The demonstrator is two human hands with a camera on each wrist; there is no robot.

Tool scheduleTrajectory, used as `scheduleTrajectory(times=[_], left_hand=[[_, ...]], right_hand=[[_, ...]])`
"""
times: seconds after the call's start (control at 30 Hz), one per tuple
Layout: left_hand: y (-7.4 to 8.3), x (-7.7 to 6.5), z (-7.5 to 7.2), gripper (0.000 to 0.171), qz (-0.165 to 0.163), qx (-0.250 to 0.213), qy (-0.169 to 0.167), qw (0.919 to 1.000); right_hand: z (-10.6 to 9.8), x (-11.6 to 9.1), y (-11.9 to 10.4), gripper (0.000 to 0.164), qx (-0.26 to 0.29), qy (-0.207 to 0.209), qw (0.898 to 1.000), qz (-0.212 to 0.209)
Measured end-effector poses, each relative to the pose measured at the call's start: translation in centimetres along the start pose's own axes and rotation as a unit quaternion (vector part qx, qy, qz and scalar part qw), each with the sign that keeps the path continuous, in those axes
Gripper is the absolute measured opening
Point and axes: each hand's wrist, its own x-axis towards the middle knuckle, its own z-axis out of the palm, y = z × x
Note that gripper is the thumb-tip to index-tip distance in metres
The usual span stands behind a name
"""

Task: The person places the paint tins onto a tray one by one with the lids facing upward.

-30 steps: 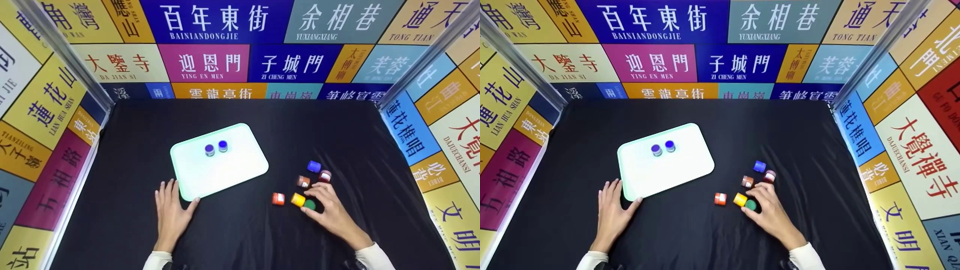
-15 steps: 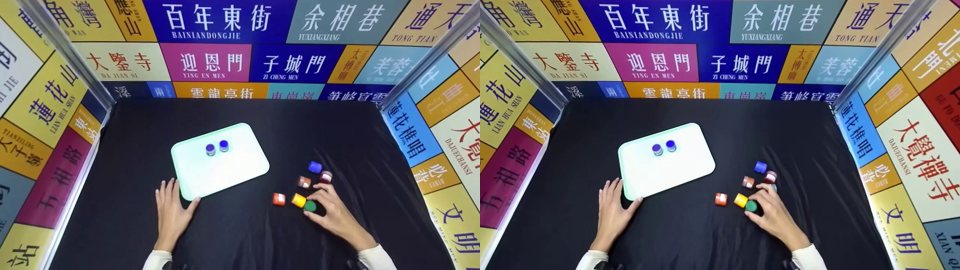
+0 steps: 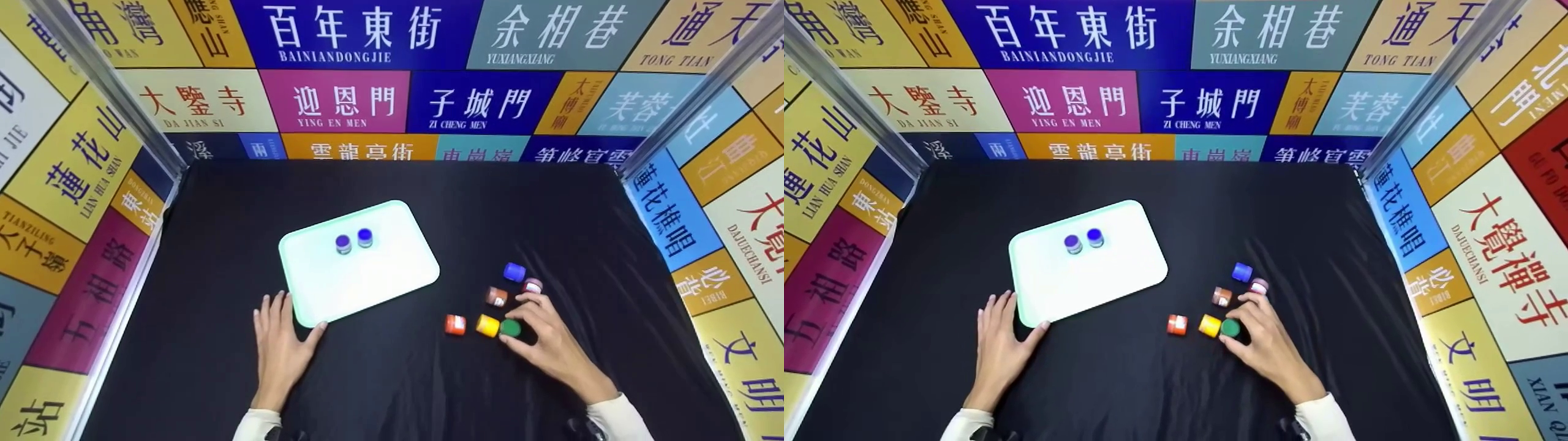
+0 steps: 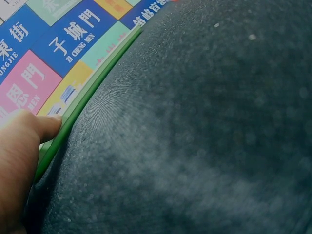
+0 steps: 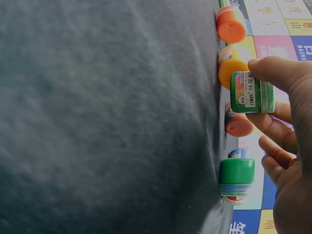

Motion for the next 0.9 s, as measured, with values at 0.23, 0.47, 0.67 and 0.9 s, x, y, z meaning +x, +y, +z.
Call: scheduleTrajectory(times=[0.23,0.47,0.67,0.9], left_hand=[[0.0,0.0,0.0,0.093,0.002,-0.004,0.001,1.0000],[-0.1,0.0,0.0,0.093,0.002,-0.001,0.008,1.0000],[-0.1,0.0,0.0,0.093,0.002,-0.001,0.006,1.0000],[0.0,0.0,0.0,0.095,0.004,-0.002,0.005,1.0000]], right_hand=[[-0.2,0.6,0.4,0.046,-0.004,0.006,1.000,-0.003],[-0.3,1.1,0.6,0.046,0.002,0.018,1.000,0.017],[-0.2,1.8,0.7,0.044,0.009,0.015,0.999,0.026],[-0.1,2.7,1.1,0.044,0.013,0.008,1.000,0.024]])
